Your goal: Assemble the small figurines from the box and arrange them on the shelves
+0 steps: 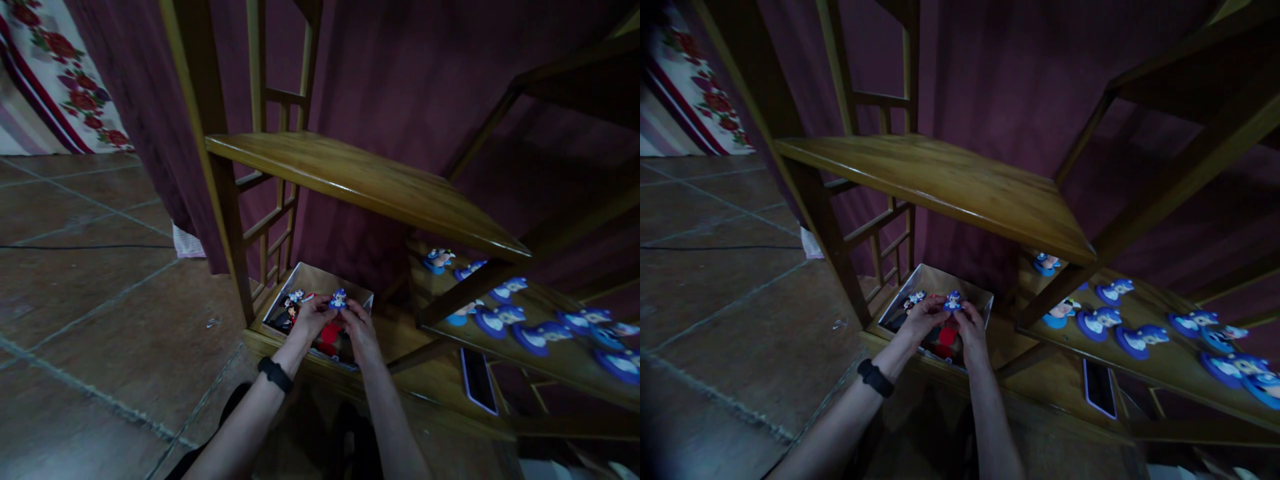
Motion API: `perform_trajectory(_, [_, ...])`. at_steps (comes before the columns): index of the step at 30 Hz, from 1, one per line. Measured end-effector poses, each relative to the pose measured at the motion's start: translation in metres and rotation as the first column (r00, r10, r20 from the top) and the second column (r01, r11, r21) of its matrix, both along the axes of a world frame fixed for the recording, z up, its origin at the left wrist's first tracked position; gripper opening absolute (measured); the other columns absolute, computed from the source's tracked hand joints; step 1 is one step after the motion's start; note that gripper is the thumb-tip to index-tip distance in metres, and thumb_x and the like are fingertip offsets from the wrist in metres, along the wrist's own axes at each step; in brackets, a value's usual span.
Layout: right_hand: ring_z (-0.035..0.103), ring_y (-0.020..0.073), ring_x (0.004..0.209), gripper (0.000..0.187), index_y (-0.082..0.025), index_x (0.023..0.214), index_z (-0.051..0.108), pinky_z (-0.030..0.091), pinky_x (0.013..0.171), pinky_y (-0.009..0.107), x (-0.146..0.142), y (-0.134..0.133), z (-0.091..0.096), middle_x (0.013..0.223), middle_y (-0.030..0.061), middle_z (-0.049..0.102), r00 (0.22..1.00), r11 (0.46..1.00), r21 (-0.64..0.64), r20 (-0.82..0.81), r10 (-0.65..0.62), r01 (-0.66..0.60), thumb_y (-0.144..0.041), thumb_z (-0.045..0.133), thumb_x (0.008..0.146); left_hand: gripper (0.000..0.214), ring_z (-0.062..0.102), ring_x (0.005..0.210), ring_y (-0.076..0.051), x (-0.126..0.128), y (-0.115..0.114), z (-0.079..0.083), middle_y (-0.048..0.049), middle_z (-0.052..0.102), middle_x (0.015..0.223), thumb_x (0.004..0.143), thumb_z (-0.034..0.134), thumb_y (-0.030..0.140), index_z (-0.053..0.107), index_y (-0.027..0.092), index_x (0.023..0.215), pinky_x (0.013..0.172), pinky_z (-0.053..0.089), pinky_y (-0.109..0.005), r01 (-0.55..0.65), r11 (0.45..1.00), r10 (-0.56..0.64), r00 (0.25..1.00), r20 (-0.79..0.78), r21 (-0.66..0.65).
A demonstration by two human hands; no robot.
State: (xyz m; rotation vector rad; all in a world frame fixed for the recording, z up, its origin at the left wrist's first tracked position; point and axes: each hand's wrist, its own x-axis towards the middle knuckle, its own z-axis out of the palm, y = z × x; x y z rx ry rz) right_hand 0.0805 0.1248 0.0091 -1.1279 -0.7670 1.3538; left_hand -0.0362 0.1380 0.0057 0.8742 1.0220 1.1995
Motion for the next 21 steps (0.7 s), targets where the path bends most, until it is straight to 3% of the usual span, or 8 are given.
perform_trajectory(6, [0.061, 0.0186, 0.082, 0.039, -0.022, 0.094, 0.062, 0.050, 0.073, 0.032, 0.002, 0.000, -0.003, 0.094, 0.0017, 0.067, 0.999, 0.999, -0.031, 0.022, -0.024, 0.025, -0.034, 0.070, 0.058, 0.022, 0.058, 0.066, -0.014, 0.003, 0.006, -0.009, -0.0001, 0.064, 0.069, 0.061, 0.060, 0.011, 0.064, 0.015, 0.083, 0.063, 0.045, -0.024, 0.105, 0.975, -0.052, 0.965, -0.257, 0.197])
perform_trajectory(12, [0.061, 0.0187, 0.080, 0.038, -0.022, 0.094, 0.063, 0.049, 0.071, 0.031, 0.004, 0.001, -0.007, 0.092, 0.0015, 0.067, 0.998, 1.000, -0.023, 0.055, -0.010, 0.011, -0.034, 0.069, 0.059, 0.024, 0.059, 0.068, -0.015, 0.002, 0.003, -0.002, -0.0016, 0.064, 0.073, 0.066, 0.054, 0.009, 0.062, 0.015, 0.088, 0.064, 0.045, -0.024, 0.138, 0.964, -0.022, 0.895, -0.446, 0.229])
perform_trajectory(16, [0.060, 0.0185, 0.082, 0.033, -0.022, 0.091, 0.064, 0.048, 0.072, 0.030, 0.005, 0.002, -0.007, 0.091, 0.0008, 0.067, 0.997, 1.000, -0.004, 0.083, -0.005, 0.005, -0.032, 0.068, 0.060, 0.030, 0.061, 0.078, -0.019, 0.001, -0.005, 0.006, -0.0066, 0.066, 0.085, 0.071, 0.053, 0.013, 0.060, 0.016, 0.100, 0.071, 0.045, -0.028, 0.165, 0.946, 0.086, 0.704, -0.705, 0.280])
perform_trajectory(21, [0.060, 0.0175, 0.080, 0.029, -0.022, 0.087, 0.064, 0.048, 0.071, 0.029, 0.005, 0.002, -0.007, 0.087, -0.0001, 0.067, 0.997, 1.000, 0.007, 0.081, -0.018, 0.017, -0.030, 0.067, 0.059, 0.041, 0.061, 0.086, -0.021, 0.005, -0.014, 0.009, -0.0130, 0.063, 0.102, 0.080, 0.046, 0.018, 0.048, 0.015, 0.121, 0.073, 0.045, -0.028, 0.244, 0.935, 0.136, 0.423, -0.896, 0.257])
